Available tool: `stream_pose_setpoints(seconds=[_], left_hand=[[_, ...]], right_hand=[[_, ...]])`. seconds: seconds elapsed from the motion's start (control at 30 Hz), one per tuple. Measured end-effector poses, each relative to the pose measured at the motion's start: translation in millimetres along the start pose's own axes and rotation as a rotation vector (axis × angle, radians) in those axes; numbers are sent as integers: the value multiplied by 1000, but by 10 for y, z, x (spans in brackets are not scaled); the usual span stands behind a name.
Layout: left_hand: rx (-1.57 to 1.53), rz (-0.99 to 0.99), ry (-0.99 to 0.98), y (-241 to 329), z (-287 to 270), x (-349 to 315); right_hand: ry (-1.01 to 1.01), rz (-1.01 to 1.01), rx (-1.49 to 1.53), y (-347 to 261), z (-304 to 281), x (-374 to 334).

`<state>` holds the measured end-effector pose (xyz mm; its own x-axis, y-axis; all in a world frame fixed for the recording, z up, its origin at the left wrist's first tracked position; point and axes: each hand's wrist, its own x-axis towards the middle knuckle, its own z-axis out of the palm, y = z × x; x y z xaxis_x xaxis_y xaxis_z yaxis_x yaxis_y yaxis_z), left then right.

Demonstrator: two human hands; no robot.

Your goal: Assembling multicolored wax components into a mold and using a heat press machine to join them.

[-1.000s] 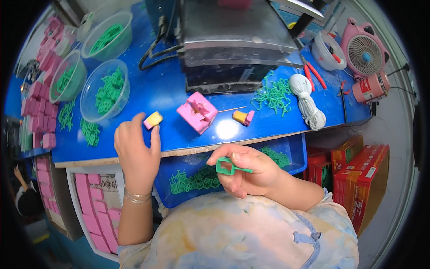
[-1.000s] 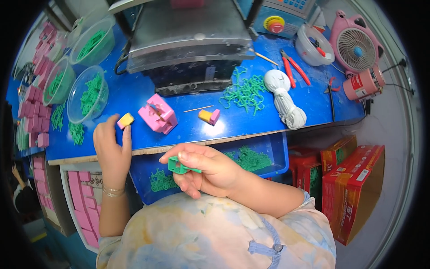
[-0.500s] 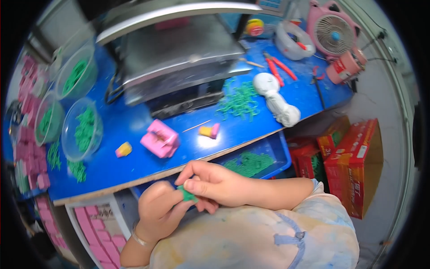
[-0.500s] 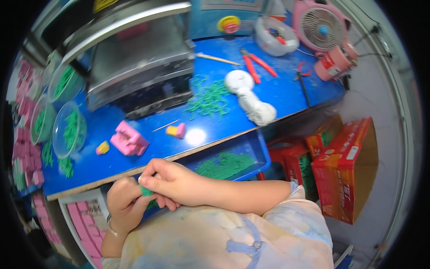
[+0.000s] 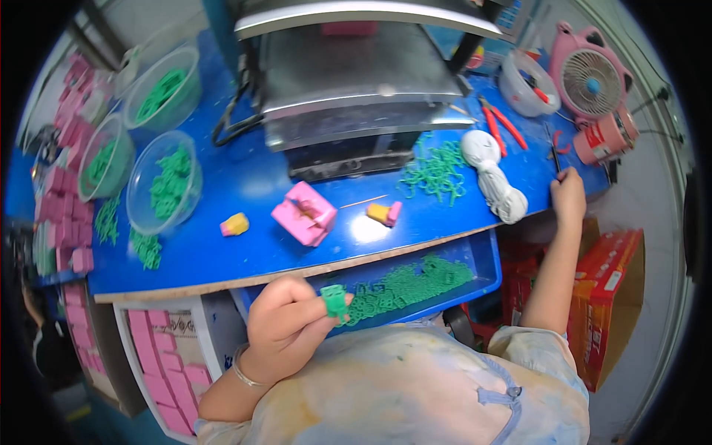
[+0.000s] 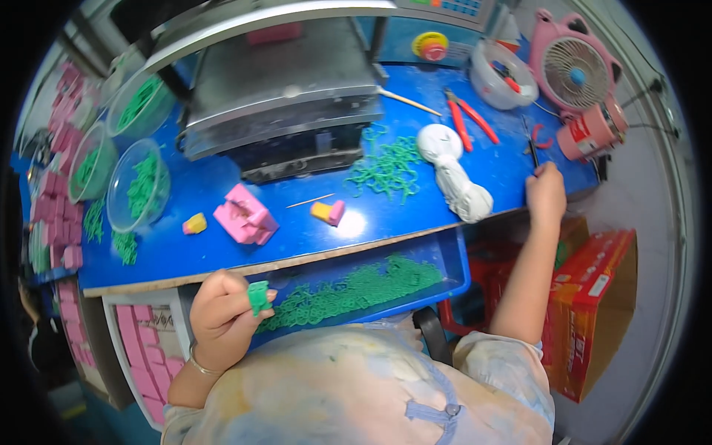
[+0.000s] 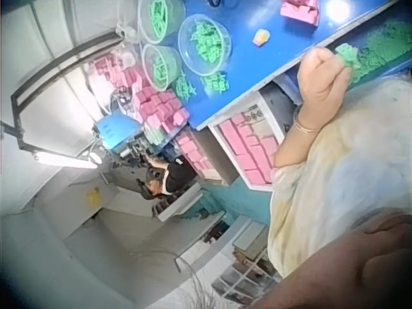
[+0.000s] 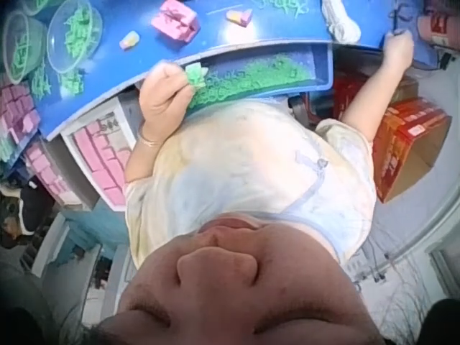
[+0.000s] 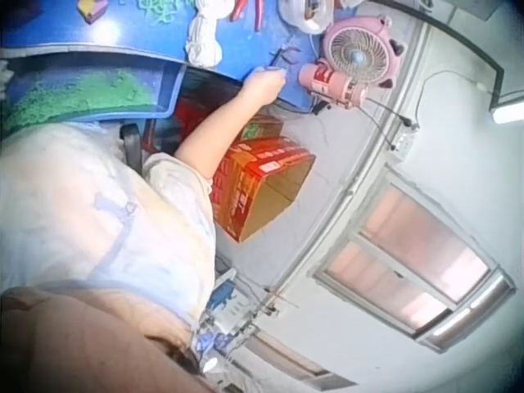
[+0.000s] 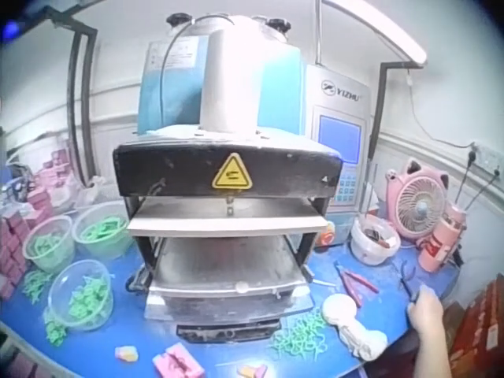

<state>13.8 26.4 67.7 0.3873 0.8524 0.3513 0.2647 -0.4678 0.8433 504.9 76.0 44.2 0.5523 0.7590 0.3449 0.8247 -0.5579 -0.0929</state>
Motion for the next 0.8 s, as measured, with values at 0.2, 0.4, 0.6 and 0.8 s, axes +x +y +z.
stream_pose_setpoints(seconds=[0.2,0.4,0.6,0.8], left_hand=[[-48,17,52,-19,-48,-68],[-7,16,27,35,-54,-69],[-193,-24,70,-30,-41,-105],[-433,-86,109,-42,-40,-131]], right_hand=[[149,-159,224,-358,-176,-166],[345,-335,1295,-521,-866,-559],[-73,-685,2109,-963,-1400,-967],[-195,-1023,1995,-1587,-1399,-1313]])
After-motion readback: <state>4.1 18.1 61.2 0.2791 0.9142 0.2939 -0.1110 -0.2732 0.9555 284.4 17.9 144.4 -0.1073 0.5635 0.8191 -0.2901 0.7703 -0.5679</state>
